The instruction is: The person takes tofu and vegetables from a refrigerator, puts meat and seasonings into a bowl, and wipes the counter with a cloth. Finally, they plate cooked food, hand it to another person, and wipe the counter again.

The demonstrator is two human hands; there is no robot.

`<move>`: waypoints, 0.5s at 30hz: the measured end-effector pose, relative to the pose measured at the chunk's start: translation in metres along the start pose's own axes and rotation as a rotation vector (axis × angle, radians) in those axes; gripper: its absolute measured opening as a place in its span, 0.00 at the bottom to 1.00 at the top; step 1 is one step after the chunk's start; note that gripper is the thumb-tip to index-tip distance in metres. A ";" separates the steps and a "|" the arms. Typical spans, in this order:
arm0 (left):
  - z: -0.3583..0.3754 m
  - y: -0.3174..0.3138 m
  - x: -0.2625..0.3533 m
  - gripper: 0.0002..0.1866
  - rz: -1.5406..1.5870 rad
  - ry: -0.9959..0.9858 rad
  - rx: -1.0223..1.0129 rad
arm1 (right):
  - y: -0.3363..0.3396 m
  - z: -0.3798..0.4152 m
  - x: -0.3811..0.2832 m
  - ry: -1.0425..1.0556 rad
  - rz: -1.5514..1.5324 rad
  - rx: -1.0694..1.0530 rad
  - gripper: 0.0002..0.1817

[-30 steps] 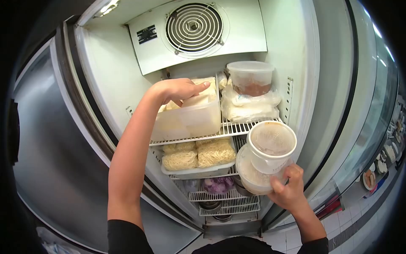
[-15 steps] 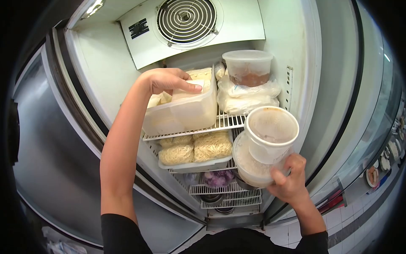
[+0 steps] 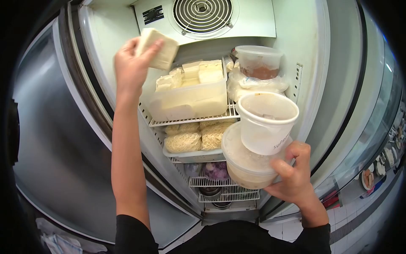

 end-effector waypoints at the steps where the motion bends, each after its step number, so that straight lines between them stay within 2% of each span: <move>1: 0.010 0.008 0.004 0.23 0.002 0.003 0.000 | 0.003 -0.004 -0.004 -0.001 0.002 -0.003 0.48; 3: 0.034 0.053 0.028 0.20 0.075 -0.198 0.350 | 0.018 -0.020 -0.013 0.014 -0.097 0.076 0.43; 4: 0.049 0.061 0.036 0.20 0.078 -0.191 0.349 | 0.021 -0.030 -0.017 0.010 -0.093 0.071 0.43; 6: 0.090 0.084 0.045 0.16 0.291 -0.101 0.474 | 0.029 -0.051 -0.030 0.061 -0.044 0.102 0.44; 8: 0.131 0.097 0.046 0.13 0.389 -0.028 0.488 | 0.030 -0.076 -0.041 0.143 -0.021 0.117 0.45; 11: 0.199 0.106 0.037 0.17 0.454 0.139 0.468 | 0.021 -0.117 -0.056 0.217 0.025 0.163 0.45; 13: 0.237 0.108 0.033 0.18 0.520 0.260 0.439 | 0.014 -0.140 -0.067 0.291 -0.022 0.245 0.37; 15: 0.274 0.107 0.030 0.19 0.594 0.397 0.441 | -0.003 -0.165 -0.078 0.307 0.003 0.240 0.37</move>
Point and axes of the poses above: each hand's wrist, its own z-axis away from the middle knuckle, its own y-axis out of the back of the hand, x = y × z, the point moved 9 cm from there along -z, towards the middle knuckle, and after that the axes turned 13 degrees about -y, right-handed, at the moved point
